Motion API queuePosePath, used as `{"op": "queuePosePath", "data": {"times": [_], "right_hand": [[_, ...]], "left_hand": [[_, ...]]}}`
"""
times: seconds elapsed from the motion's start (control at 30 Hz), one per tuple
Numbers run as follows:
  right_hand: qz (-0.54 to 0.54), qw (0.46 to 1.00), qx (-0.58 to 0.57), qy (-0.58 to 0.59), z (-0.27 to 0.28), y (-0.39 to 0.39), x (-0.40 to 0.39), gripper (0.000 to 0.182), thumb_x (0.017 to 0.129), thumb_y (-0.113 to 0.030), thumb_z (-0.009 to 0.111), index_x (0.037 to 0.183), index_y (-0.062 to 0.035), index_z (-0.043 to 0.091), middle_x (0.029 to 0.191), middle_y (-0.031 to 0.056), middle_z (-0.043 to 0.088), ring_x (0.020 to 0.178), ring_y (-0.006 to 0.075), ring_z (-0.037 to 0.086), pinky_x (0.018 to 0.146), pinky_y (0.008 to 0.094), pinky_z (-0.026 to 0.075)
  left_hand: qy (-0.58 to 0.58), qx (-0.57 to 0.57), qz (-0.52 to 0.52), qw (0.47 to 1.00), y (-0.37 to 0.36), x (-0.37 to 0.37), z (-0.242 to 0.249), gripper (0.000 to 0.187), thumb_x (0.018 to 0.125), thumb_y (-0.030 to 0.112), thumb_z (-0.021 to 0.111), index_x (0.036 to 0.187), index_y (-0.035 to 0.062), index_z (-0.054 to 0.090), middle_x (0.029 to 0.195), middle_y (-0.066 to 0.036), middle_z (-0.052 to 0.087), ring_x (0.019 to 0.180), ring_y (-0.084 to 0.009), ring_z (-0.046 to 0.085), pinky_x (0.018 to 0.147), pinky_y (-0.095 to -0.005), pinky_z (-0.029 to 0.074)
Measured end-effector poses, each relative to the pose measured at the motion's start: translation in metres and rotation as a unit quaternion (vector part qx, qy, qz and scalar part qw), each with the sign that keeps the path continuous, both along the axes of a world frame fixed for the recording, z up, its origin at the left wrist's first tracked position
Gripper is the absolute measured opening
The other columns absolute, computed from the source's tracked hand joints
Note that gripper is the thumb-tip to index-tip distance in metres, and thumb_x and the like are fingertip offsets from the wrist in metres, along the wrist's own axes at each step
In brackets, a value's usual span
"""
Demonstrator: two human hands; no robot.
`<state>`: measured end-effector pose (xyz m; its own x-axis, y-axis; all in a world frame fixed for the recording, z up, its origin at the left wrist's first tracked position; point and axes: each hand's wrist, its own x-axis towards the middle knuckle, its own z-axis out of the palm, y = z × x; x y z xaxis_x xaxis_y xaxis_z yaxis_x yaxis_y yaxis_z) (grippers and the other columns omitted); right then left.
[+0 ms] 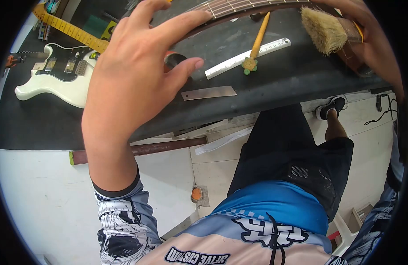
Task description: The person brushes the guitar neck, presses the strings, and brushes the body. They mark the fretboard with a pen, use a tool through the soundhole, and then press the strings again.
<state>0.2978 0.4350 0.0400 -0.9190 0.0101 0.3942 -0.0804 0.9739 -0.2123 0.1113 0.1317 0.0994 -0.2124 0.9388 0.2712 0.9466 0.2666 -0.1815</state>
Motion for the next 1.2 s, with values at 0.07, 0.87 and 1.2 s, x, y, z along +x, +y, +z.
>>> {"op": "queuePosePath", "data": {"times": [0.07, 0.87, 1.2], "right_hand": [[-0.002, 1.000, 0.001, -0.001, 0.001, 0.000, 0.000, 0.062, 0.080, 0.004, 0.074, 0.139, -0.0086, 0.062, 0.124, 0.0110, 0.068, 0.112, 0.0223, 0.066, 0.095, 0.0340, 0.052], [-0.010, 0.999, 0.032, -0.009, 0.012, -0.008, 0.000, 0.048, 0.084, -0.005, 0.077, 0.130, -0.0049, 0.066, 0.107, 0.0138, 0.070, 0.098, 0.0249, 0.069, 0.082, 0.0353, 0.054], [-0.017, 0.998, 0.055, -0.009, 0.021, -0.016, 0.003, 0.043, 0.085, -0.008, 0.078, 0.127, -0.0033, 0.068, 0.100, 0.0150, 0.071, 0.093, 0.0260, 0.070, 0.076, 0.0358, 0.055]], "left_hand": [[0.012, 0.001, -0.012, 1.000, 0.000, -0.002, -0.001, 0.058, 0.083, 0.017, 0.083, 0.138, 0.0237, 0.067, 0.136, -0.017, 0.059, 0.091, -0.0314, 0.069, 0.080, -0.0393, 0.057], [-0.069, 0.016, 0.007, 0.997, 0.005, 0.004, 0.008, 0.061, 0.082, 0.018, 0.084, 0.140, 0.0246, 0.065, 0.132, -0.014, 0.061, 0.092, -0.0301, 0.067, 0.080, -0.0392, 0.057], [0.067, 0.004, -0.013, 0.998, -0.004, -0.004, -0.001, 0.058, 0.083, 0.019, 0.082, 0.138, 0.0237, 0.066, 0.132, -0.015, 0.062, 0.104, -0.0354, 0.065, 0.089, -0.0434, 0.053]]}}
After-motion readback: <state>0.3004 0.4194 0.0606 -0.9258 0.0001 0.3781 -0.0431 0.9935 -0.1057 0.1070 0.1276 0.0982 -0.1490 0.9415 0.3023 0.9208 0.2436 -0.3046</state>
